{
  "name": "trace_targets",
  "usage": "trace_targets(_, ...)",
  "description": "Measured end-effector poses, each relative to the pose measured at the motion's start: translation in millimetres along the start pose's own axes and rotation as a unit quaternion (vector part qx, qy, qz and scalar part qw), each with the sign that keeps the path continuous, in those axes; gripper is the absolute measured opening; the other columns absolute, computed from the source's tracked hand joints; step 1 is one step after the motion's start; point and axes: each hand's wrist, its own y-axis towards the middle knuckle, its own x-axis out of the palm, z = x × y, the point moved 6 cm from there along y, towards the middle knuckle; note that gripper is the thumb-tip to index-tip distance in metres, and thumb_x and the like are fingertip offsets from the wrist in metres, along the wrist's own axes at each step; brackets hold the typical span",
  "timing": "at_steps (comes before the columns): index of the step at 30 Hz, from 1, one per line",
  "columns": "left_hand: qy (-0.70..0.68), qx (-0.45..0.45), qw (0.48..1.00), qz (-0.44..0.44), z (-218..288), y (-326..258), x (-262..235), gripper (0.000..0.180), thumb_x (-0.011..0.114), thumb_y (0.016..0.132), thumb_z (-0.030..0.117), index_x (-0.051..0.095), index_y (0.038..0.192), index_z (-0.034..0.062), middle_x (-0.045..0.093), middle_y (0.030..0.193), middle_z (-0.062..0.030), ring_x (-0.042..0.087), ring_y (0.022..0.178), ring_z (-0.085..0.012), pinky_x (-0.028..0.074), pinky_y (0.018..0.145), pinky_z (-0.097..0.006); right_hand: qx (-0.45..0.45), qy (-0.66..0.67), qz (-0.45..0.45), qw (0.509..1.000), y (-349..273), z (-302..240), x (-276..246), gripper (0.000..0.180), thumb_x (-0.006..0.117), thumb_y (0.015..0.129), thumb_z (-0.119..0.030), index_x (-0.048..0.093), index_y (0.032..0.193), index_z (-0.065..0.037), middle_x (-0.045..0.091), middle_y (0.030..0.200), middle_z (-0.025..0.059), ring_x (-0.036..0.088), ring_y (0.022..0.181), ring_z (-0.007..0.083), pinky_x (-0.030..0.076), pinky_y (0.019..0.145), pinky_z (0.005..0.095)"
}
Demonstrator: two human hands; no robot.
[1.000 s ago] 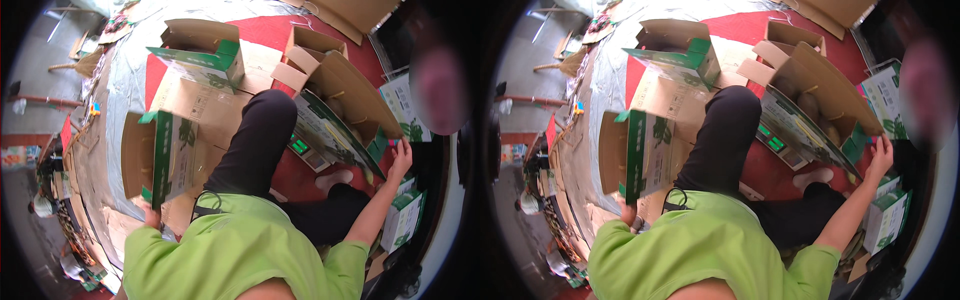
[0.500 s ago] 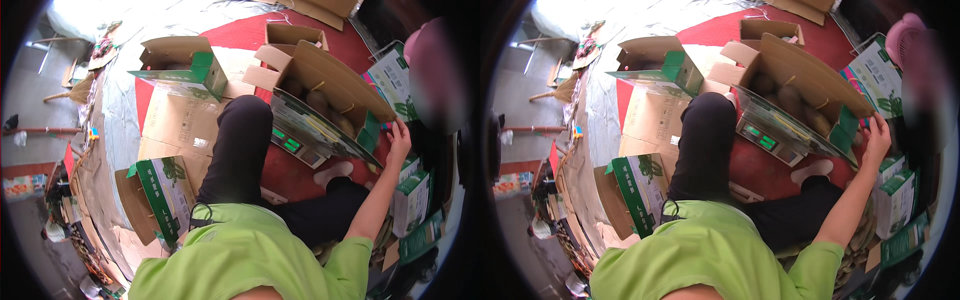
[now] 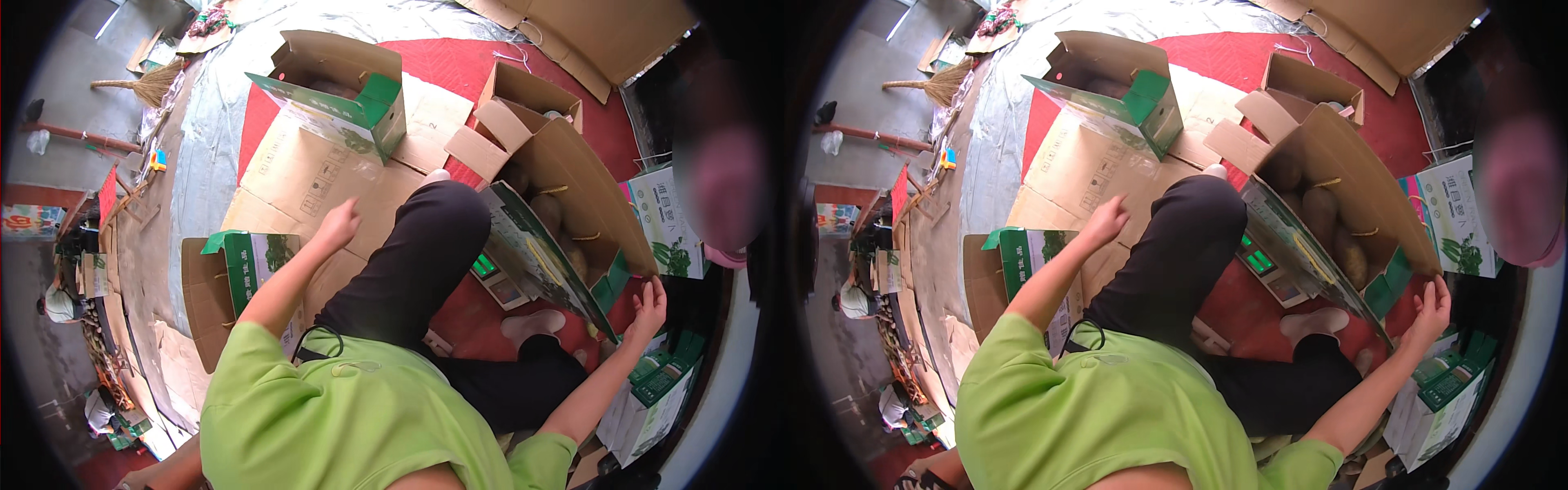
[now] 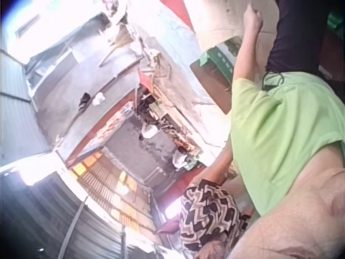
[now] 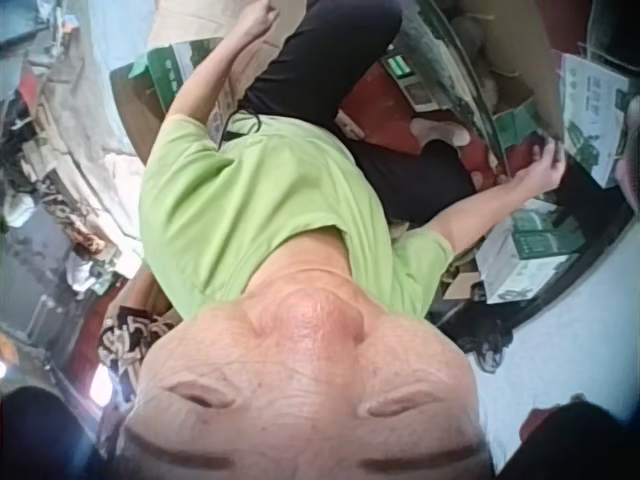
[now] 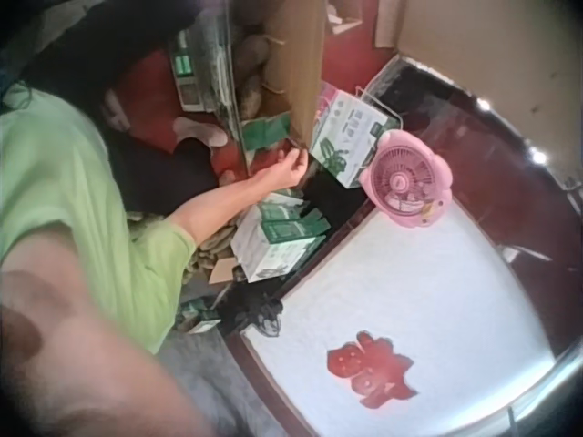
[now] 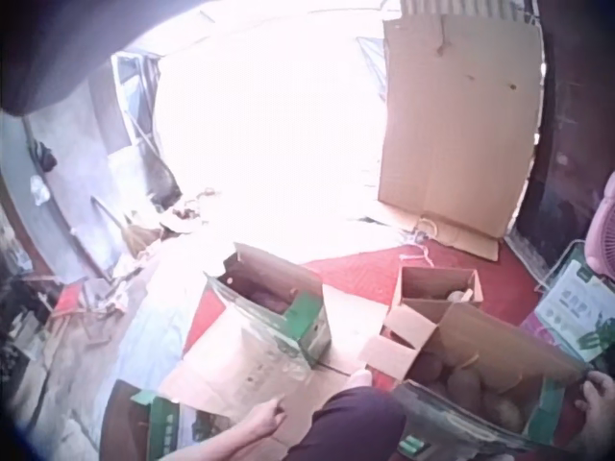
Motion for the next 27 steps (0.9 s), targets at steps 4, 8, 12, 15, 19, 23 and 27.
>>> trace_targets(4, 0.030, 0.037, 0.998, 0.045, 56, 102, 8, 0.061, 0.055, 0.086, 0.012, 0.030, 0.140, -0.0008, 0.064, 0.105, -0.0248, 0.062, 0.098, -0.0413, 0.050, 0.084, -0.048, -0.004, -0.018, 0.004, 1.000, -3, -9, 7, 0.034, 0.064, 0.092, -0.018, 0.059, 0.124, -0.008, 0.062, 0.117, 0.0011, 0.059, 0.104, 0.0110, 0.048, 0.078, 0.0254)
trace_targets(8, 0.110, -0.112, 0.988, 0.014, 89, 161, 7, 0.065, 0.054, 0.087, 0.012, 0.024, 0.144, 0.0005, 0.063, 0.113, -0.0245, 0.063, 0.103, -0.0380, 0.050, 0.087, -0.046, -0.004, -0.020, 0.010, 1.000, -3, -10, 2, 0.034, 0.063, 0.093, -0.017, 0.058, 0.124, -0.007, 0.062, 0.118, 0.0011, 0.059, 0.103, 0.0110, 0.048, 0.077, 0.0252)
trace_targets(12, 0.128, -0.168, 0.978, 0.008, 83, 194, 16, 0.068, 0.051, 0.085, 0.010, 0.021, 0.144, -0.0032, 0.064, 0.111, -0.0244, 0.062, 0.108, -0.0342, 0.050, 0.090, -0.044, -0.010, -0.029, 0.012, 0.999, -5, -12, 4, 0.033, 0.062, 0.093, -0.018, 0.059, 0.123, -0.004, 0.060, 0.121, 0.0049, 0.058, 0.103, 0.0127, 0.049, 0.077, 0.0255)
trace_targets(15, 0.117, -0.201, 0.972, 0.018, 69, 216, 25, 0.066, 0.050, 0.085, 0.011, 0.023, 0.143, -0.0046, 0.064, 0.113, -0.0240, 0.063, 0.109, -0.0325, 0.049, 0.091, -0.043, -0.017, -0.050, 0.014, 0.998, -8, -14, 2, 0.034, 0.062, 0.093, -0.020, 0.059, 0.124, -0.006, 0.061, 0.119, 0.0021, 0.057, 0.102, 0.0095, 0.048, 0.076, 0.0240)
trace_targets(19, 0.109, -0.242, 0.963, 0.039, 45, 231, 27, 0.055, 0.052, 0.085, 0.012, 0.036, 0.134, -0.0043, 0.064, 0.114, -0.0231, 0.063, 0.108, -0.0320, 0.050, 0.091, -0.043, -0.012, -0.037, 0.004, 0.999, -7, -19, 11, 0.034, 0.062, 0.094, -0.021, 0.058, 0.124, -0.007, 0.060, 0.120, 0.0022, 0.057, 0.102, 0.0097, 0.048, 0.077, 0.0243)
trace_targets(23, 0.109, -0.182, 0.977, -0.005, 59, 205, 19, 0.042, 0.052, 0.084, 0.010, 0.046, 0.124, -0.0008, 0.065, 0.111, -0.0228, 0.063, 0.106, -0.0340, 0.051, 0.088, -0.044, -0.008, -0.037, 0.010, 0.999, -4, -18, 7, 0.035, 0.062, 0.094, -0.020, 0.057, 0.126, -0.007, 0.059, 0.120, 0.0023, 0.056, 0.103, 0.0098, 0.047, 0.078, 0.0249)
trace_targets(27, 0.153, -0.140, 0.978, 0.012, 34, 143, 4, 0.040, 0.054, 0.083, 0.010, 0.049, 0.121, 0.0017, 0.065, 0.104, -0.0240, 0.063, 0.102, -0.0374, 0.052, 0.084, -0.046, -0.004, -0.026, 0.006, 1.000, -4, -16, 9, 0.035, 0.063, 0.093, -0.019, 0.057, 0.126, -0.007, 0.059, 0.121, 0.0020, 0.056, 0.103, 0.0100, 0.047, 0.077, 0.0250)
